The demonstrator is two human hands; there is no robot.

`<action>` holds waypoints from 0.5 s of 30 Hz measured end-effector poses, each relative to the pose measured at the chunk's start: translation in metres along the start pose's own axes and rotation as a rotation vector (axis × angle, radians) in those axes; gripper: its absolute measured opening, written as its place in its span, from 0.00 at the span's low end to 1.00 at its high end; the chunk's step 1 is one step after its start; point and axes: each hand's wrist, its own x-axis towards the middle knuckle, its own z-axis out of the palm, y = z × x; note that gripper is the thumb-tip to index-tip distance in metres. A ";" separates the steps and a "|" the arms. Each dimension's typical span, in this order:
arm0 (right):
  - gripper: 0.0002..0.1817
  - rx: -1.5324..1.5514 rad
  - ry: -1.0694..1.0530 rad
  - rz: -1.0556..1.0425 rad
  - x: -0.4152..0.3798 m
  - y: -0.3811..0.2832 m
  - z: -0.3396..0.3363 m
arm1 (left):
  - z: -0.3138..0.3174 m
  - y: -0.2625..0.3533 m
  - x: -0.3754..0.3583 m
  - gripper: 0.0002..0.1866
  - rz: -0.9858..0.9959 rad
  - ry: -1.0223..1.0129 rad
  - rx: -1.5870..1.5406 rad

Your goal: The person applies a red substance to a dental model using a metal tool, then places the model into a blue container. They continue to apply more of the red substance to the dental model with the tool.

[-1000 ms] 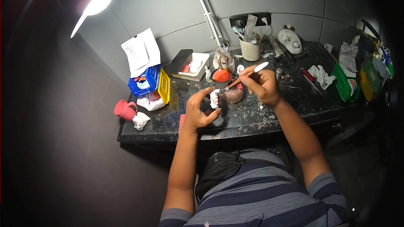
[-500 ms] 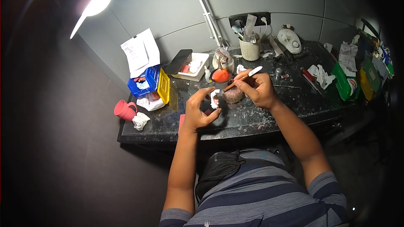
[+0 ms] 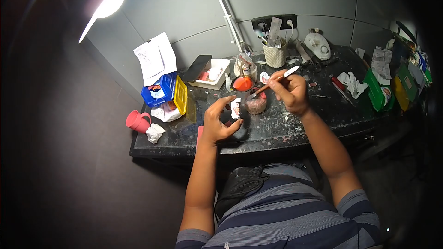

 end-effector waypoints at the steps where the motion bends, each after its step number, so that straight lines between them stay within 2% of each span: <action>1: 0.06 -0.027 0.061 -0.067 0.003 0.003 -0.003 | 0.000 -0.001 0.000 0.35 0.004 0.005 -0.001; 3: 0.05 -0.083 0.191 -0.175 0.009 0.009 -0.009 | 0.000 -0.001 0.000 0.35 0.007 0.007 0.000; 7: 0.05 -0.121 0.268 -0.073 0.012 0.018 -0.014 | 0.003 -0.006 -0.001 0.35 0.023 0.031 -0.007; 8: 0.05 -0.133 0.249 -0.080 0.011 0.019 -0.015 | 0.002 -0.006 -0.003 0.35 0.029 0.026 -0.011; 10: 0.05 -0.096 0.243 -0.097 0.013 0.021 -0.009 | 0.000 -0.004 -0.004 0.36 -0.112 -0.019 0.001; 12: 0.04 -0.036 0.225 -0.171 0.015 0.030 -0.009 | 0.001 -0.006 -0.003 0.36 -0.101 -0.025 -0.008; 14: 0.08 -0.046 0.248 -0.234 0.019 0.042 -0.010 | 0.004 -0.010 -0.005 0.33 -0.087 0.011 -0.035; 15: 0.10 -0.047 0.264 -0.179 0.015 0.026 -0.008 | 0.004 -0.007 -0.005 0.33 -0.116 -0.006 -0.037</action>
